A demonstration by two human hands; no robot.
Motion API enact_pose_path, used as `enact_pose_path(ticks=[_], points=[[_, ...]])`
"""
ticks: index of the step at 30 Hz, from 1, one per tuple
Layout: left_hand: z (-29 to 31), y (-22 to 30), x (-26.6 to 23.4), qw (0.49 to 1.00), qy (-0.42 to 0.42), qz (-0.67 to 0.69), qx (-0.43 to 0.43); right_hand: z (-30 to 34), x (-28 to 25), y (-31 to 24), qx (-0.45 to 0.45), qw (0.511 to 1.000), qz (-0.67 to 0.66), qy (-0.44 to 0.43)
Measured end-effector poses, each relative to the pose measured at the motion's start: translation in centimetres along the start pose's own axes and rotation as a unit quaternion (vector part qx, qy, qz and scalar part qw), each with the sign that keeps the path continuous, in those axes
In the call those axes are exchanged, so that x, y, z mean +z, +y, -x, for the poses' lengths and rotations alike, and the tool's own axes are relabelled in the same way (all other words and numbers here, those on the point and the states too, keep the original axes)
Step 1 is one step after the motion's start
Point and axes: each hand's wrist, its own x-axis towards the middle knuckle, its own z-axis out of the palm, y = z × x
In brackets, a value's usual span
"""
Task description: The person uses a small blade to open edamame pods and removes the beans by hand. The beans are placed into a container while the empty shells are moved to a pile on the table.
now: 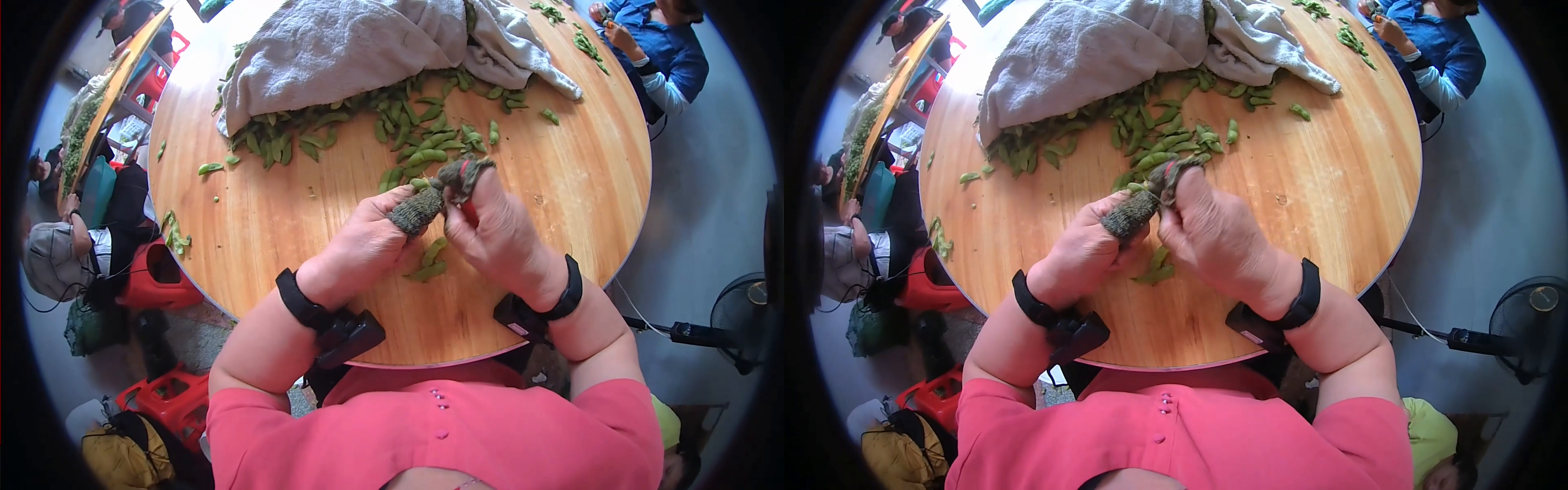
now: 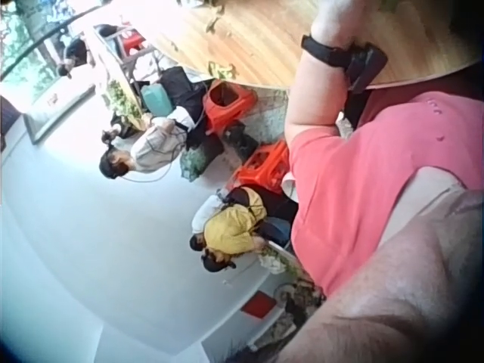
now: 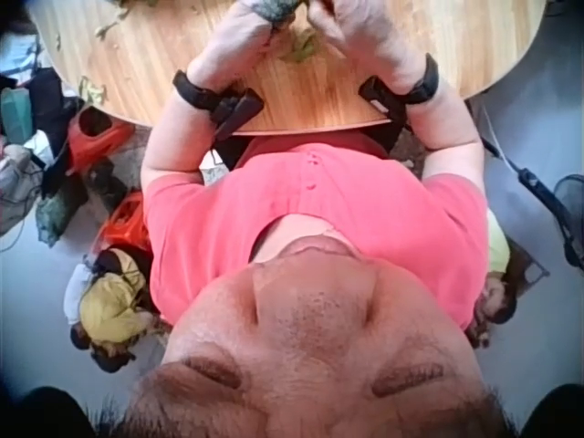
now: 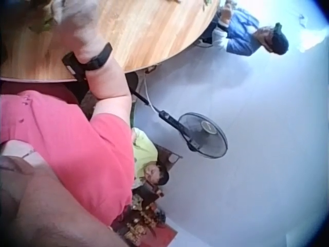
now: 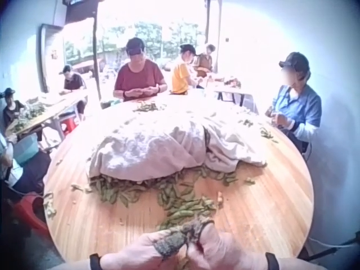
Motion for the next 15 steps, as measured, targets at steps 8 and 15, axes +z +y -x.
enact_pose_path(ticks=[8,15], points=[[0.3,0.6,0.1,0.996,-0.035,-0.047,0.072,-0.3,-2.8,0.5,0.161,0.958,-0.224,-0.073],[0.1,0.5,0.2,0.963,-0.064,-0.252,0.07,-0.4,-3.7,-0.1,0.219,0.904,-0.276,-0.241]])
